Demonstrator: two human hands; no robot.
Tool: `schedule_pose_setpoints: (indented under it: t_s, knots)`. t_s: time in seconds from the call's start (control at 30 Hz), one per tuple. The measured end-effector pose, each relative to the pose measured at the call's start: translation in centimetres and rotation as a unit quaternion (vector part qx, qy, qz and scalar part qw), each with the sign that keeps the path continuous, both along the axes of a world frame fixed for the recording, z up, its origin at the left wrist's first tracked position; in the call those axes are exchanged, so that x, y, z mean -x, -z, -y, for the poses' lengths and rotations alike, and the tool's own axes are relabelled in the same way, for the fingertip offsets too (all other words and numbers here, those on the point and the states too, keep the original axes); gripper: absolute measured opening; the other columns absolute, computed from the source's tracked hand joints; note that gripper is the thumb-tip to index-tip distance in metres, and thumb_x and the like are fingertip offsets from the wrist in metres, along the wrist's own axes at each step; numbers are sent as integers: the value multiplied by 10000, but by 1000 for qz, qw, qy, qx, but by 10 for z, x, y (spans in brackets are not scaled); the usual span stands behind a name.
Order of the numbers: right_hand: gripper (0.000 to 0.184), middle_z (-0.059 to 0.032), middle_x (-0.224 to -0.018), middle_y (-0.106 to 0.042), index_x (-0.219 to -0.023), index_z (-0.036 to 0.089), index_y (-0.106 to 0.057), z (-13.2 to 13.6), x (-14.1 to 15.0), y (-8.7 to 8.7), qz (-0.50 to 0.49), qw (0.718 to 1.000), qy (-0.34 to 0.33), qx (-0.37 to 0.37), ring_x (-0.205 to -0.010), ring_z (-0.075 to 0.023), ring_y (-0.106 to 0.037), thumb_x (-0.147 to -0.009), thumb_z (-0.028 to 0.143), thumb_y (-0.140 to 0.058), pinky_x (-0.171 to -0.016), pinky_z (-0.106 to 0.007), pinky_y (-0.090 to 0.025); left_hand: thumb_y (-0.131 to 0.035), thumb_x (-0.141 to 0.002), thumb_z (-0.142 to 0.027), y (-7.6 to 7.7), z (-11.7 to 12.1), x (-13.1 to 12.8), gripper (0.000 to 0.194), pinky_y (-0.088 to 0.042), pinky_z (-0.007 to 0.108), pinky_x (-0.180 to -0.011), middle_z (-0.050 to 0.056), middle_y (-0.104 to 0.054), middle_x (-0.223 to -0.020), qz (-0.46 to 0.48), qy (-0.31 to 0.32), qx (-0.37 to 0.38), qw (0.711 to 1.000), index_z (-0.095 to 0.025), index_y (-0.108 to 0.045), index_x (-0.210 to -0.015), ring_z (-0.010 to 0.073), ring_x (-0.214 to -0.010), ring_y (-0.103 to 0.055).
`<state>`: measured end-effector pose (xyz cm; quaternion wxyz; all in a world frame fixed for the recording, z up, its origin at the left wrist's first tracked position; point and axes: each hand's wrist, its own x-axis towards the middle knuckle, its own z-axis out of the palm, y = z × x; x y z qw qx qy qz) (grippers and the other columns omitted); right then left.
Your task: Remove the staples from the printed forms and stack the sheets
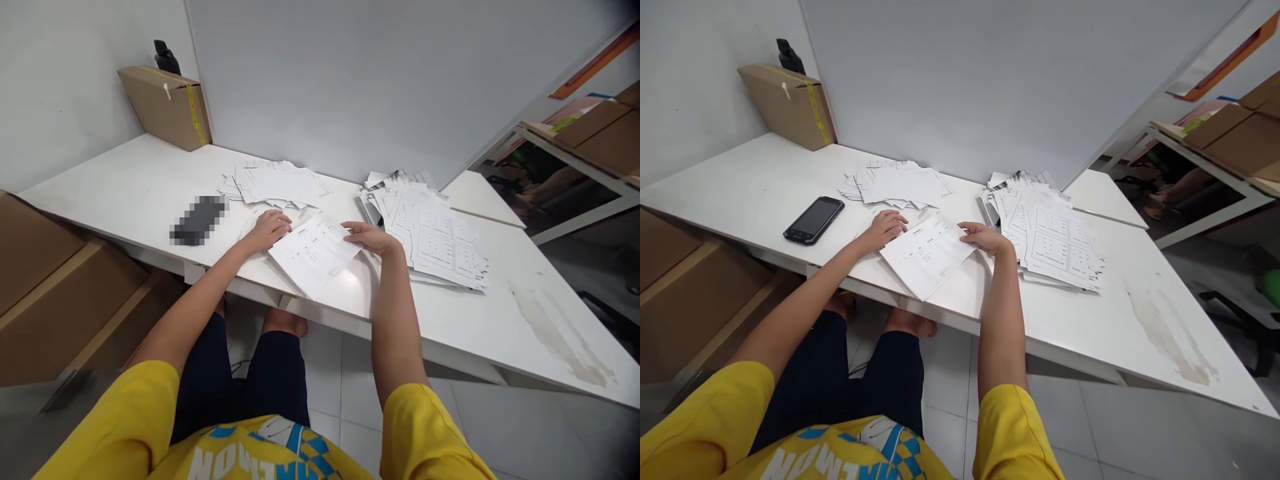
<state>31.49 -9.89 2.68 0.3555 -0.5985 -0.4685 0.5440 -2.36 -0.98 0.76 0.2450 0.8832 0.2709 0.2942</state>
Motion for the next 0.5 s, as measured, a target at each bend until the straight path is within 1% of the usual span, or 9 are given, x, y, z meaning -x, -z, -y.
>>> schedule_pose_setpoints:
  t_s: [0.1,0.23,0.3,0.4,0.5]
  knots:
    - [419,-24,-942,-744,-1058,242,-757,2,-6,1,22,999,21,21,-846,-184,-695,-654,160,-835,-916,-382,-604,-416,-1005,-501,2,-2,-3,365,-329,496,-1160,67,-722,-1177,-20,21,14,999,-267,-680,-913,291,-1299,-503]
    - [401,-23,-923,-739,-1038,245,-754,5,-10,0,29,999,35,24,-829,-185,-694,-658,138,-824,-911,-379,-597,-404,-1010,-418,5,-7,-6,315,-359,489,-1119,78,-702,-1143,-21,12,5,1000,-259,-649,-892,281,-1223,-532]
    - [369,-15,-881,-732,-1001,245,-757,6,-10,-2,18,999,26,16,-820,-183,-688,-656,133,-821,-900,-365,-598,-404,-1007,-389,5,-8,-6,291,-364,499,-1109,89,-687,-1134,-26,10,1,1000,-257,-634,-889,288,-1212,-524]
    - [351,-10,-854,-729,-983,247,-757,9,-10,-5,16,1000,1,13,-832,-192,-682,-654,152,-835,-893,-376,-604,-413,-994,-352,6,-7,-8,252,-378,513,-1088,107,-665,-1102,-28,3,-3,1000,-252,-610,-872,302,-1170,-523]
    - [364,-11,-853,-730,-989,254,-755,10,-10,-7,42,999,9,17,-865,-213,-691,-654,149,-852,-925,-406,-600,-411,-985,-333,7,-8,-9,223,-371,522,-1092,109,-642,-1090,-30,-11,-1,999,-251,-585,-871,308,-1153,-513]
